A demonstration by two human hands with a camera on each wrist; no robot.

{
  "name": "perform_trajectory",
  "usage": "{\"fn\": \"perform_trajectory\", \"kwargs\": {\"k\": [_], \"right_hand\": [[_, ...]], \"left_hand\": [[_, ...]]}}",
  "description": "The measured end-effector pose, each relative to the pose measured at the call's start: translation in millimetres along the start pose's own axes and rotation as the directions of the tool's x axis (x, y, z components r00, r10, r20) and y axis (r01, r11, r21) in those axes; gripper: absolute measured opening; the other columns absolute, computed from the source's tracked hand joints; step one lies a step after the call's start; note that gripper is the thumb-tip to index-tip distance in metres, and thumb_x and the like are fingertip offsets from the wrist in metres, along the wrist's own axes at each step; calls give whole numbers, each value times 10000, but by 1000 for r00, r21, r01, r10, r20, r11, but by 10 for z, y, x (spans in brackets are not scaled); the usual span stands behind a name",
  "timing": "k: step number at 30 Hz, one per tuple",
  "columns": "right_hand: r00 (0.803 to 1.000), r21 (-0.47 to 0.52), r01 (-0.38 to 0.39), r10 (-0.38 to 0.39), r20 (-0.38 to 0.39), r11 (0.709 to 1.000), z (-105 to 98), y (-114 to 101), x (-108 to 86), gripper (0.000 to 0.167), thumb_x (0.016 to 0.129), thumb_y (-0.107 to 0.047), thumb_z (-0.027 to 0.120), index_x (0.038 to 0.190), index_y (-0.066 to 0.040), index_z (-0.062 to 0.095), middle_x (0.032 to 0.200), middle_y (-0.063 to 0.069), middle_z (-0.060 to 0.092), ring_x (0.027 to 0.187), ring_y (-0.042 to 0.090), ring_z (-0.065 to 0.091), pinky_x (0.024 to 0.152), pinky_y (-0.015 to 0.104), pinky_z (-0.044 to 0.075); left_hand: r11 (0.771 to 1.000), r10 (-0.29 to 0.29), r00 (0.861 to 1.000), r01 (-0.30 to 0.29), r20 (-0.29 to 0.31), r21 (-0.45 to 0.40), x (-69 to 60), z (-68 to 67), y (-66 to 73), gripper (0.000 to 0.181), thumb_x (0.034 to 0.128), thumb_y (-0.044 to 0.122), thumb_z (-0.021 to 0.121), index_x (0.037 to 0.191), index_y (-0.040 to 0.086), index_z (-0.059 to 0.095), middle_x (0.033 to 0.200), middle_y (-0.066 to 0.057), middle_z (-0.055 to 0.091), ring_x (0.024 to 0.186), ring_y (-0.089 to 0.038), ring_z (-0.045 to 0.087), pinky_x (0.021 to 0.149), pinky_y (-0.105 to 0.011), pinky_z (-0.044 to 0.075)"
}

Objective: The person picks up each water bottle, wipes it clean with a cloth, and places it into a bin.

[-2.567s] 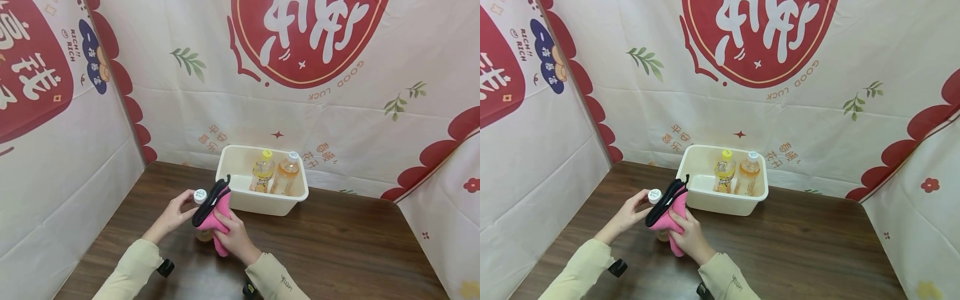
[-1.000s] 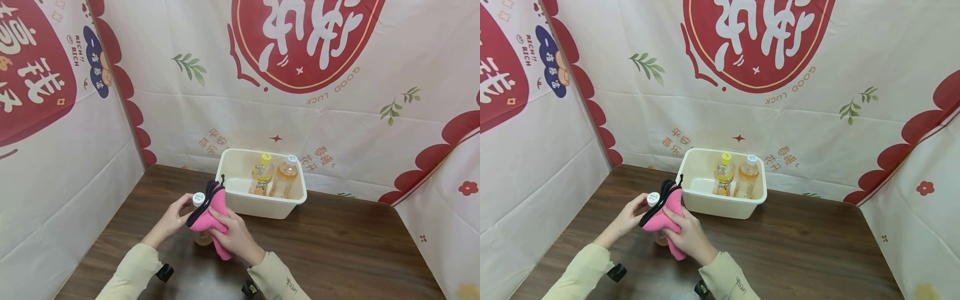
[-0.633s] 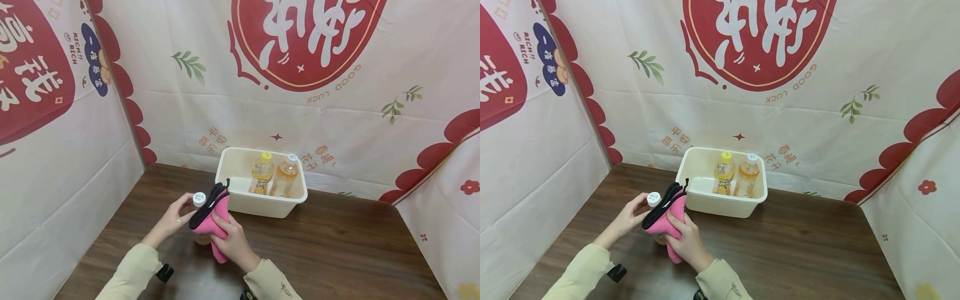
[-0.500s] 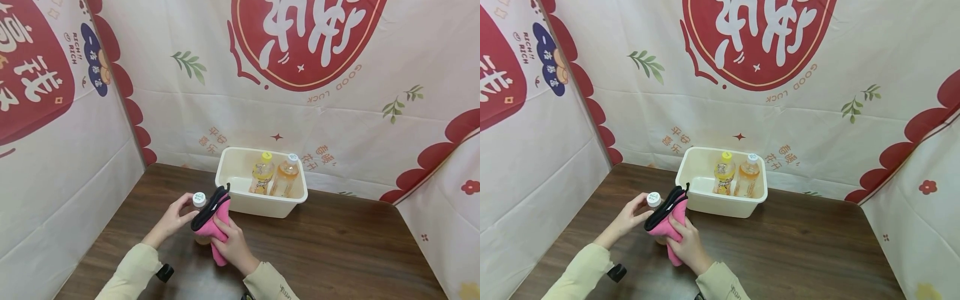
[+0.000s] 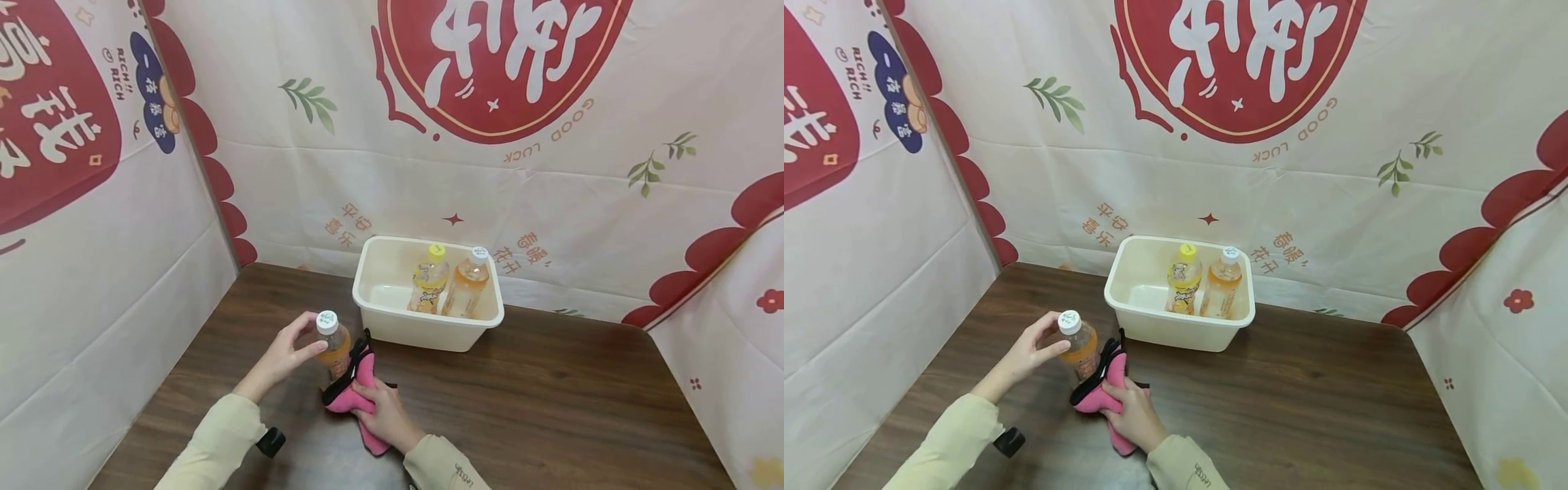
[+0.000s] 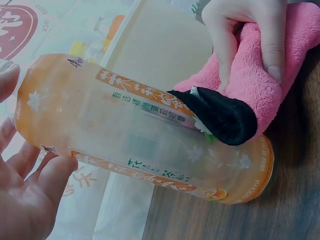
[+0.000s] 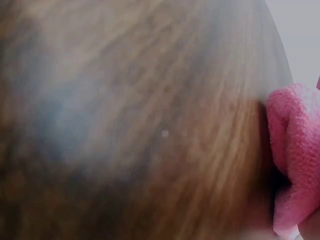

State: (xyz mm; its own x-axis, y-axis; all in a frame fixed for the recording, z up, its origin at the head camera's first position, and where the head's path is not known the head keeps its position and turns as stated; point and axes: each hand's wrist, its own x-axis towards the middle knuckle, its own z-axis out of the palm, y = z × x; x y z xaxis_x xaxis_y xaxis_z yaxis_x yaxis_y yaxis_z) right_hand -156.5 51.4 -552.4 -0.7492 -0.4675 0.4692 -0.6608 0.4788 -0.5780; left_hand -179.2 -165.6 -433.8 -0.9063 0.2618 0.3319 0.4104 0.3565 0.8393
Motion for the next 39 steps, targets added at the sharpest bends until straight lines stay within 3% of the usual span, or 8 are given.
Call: {"fn": "perform_trajectory", "kwargs": {"k": [7, 12, 16, 20, 25, 28, 33, 39], "right_hand": [[998, 46, -60, 58, 40, 997, -53, -7, -33, 410, 739, -134, 739, 1119, -22, 633, 1135, 131, 614, 1005, 243, 595, 818, 318, 496], [997, 96, -53, 57, -48, 994, -235, -32, -94, 387, 739, -135, 740, 1106, -54, 651, 1096, 91, 644, 994, 237, 608, 830, 325, 492], [991, 85, 9, 3, -137, 996, -533, -83, -213, 361, 704, -81, 754, 1056, -55, 676, 1060, 68, 662, 970, 234, 620, 847, 255, 473], [980, 3, 60, -58, -192, 998, -898, -78, -415, 371, 655, -42, 771, 1017, -47, 687, 1025, 82, 673, 933, 231, 633, 873, 159, 424], [970, -158, 11, -49, -240, 987, -1359, 27, -684, 431, 577, -4, 788, 991, -85, 699, 1009, 70, 678, 906, 198, 641, 889, 79, 364], [964, -273, -98, 23, -264, 957, -1597, 130, -834, 435, 561, -16, 797, 979, -94, 707, 1000, 77, 678, 872, 226, 646, 848, 91, 396], [949, -416, -267, 160, -273, 869, -1842, 360, -1041, 414, 604, -64, 801, 1003, -47, 694, 964, 165, 652, 788, 313, 637, 669, 411, 495], [940, -502, -340, 308, -148, 795, -1816, 494, -1190, 437, 690, -151, 772, 1108, -99, 656, 1002, 193, 608, 717, 309, 613, 548, 468, 476]], "left_hand": [[1000, -23, 1000, 23, 6, -3, -9, 25, -5, 323, 828, 56, 628, 1128, 2, 522, 1116, -138, 581, 1071, -266, 523, 942, -488, 391], [999, -35, 999, 36, 16, -20, -19, 45, 2, 321, 832, 69, 628, 1129, 9, 520, 1116, -140, 578, 1071, -282, 521, 941, -499, 389], [998, -52, 999, 52, 15, -40, -23, 48, 12, 322, 836, 69, 622, 1134, 4, 517, 1128, -155, 570, 1096, -321, 507, 953, -515, 371], [996, -71, 997, 71, 11, -45, -30, 41, 18, 325, 841, 79, 619, 1141, 7, 515, 1146, -162, 560, 1121, -346, 491, 963, -525, 354], [997, -68, 998, 68, -1, -42, -47, 20, 46, 325, 839, 76, 622, 1138, 9, 517, 1139, -155, 562, 1105, -325, 499, 957, -515, 366], [997, -67, 998, 67, -4, -43, -47, 11, 51, 327, 838, 73, 622, 1140, 7, 516, 1145, -156, 559, 1117, -330, 492, 962, -519, 360], [996, -73, 997, 73, -1, -49, -28, 5, 51, 332, 839, 81, 623, 1144, 9, 514, 1156, -159, 553, 1145, -345, 475, 976, -524, 342], [997, -63, 998, 62, 0, -49, -21, 8, 52, 332, 837, 71, 623, 1142, -1, 514, 1150, -163, 555, 1142, -338, 476, 978, -516, 344]]}}
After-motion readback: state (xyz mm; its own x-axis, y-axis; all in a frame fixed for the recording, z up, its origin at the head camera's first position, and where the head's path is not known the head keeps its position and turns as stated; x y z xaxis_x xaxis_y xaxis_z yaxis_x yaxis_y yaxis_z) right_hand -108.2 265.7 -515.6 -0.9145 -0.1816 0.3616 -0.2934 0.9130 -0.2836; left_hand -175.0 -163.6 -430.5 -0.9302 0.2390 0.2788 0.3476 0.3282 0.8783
